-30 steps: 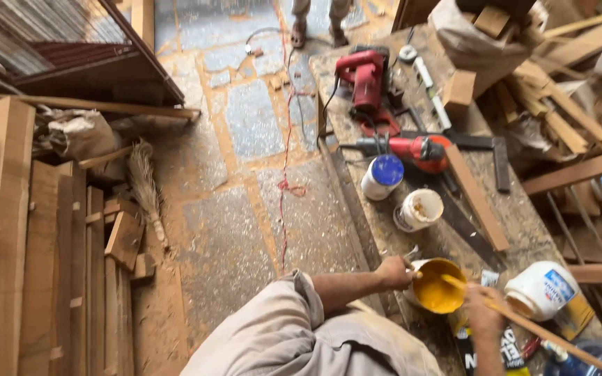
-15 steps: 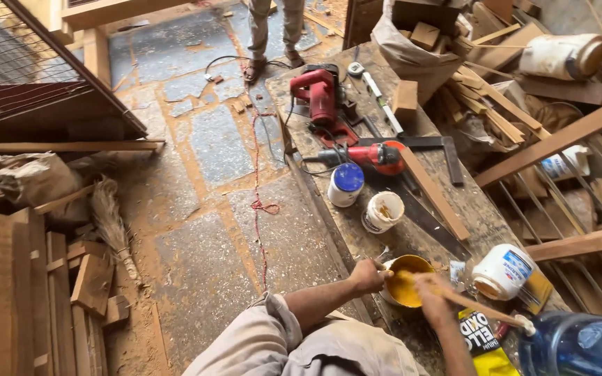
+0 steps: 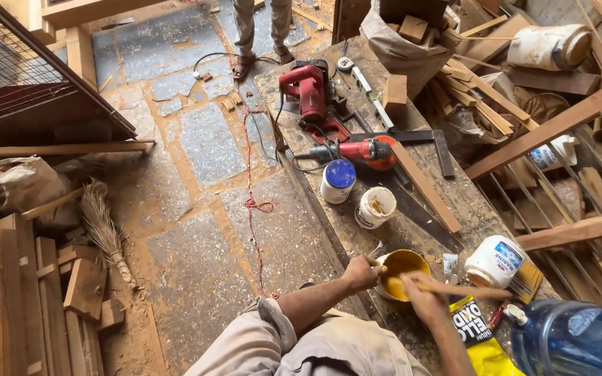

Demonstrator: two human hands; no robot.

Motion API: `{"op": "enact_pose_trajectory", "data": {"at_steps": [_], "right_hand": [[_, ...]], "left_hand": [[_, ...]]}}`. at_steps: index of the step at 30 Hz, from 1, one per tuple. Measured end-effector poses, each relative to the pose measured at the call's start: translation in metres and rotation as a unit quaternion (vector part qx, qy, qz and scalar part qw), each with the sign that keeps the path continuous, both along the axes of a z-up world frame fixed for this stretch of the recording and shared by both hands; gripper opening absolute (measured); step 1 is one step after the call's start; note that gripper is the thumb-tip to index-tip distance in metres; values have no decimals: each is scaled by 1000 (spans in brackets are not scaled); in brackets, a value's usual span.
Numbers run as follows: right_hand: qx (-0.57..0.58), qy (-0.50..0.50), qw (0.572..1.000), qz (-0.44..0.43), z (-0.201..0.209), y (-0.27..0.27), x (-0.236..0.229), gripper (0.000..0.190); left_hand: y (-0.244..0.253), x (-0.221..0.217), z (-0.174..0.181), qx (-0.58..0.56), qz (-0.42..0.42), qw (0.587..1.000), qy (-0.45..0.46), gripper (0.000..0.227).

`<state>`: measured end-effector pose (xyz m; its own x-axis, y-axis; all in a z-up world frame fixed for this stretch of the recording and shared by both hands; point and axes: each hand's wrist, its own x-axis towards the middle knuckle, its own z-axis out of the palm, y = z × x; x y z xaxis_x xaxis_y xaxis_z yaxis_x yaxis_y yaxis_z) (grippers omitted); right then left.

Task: The person is mixing yellow paint and then applying it to a large wooden door or window frame using a brush.

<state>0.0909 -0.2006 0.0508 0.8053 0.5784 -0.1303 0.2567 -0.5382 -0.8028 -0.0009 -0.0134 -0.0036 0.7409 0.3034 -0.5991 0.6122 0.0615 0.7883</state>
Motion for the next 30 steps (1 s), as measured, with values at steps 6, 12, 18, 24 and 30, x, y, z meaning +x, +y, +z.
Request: {"op": "enact_pose_trajectory", "data": {"at_steps": [6,12,18,24,30], "right_hand": [[-228,36,965,-127,22,-21,30,27],[33,35,997,-66,-20,-4,8,27],[-105,81,987,-90,-21,-35,31,23],[-9,32,997,-76,1,0,5,24],[-110,115,985,-74,-16,-40,31,25]], "left_hand": [[-5,-1,-6,-8,7,1000,-22,37],[0,1,0,4,-15,1000,5,37],[-1,2,-10,91,-47,995,-21,41],[4,3,-15,122,-54,991,-28,40],[2,1,6,60,-31,998,13,39]]}}
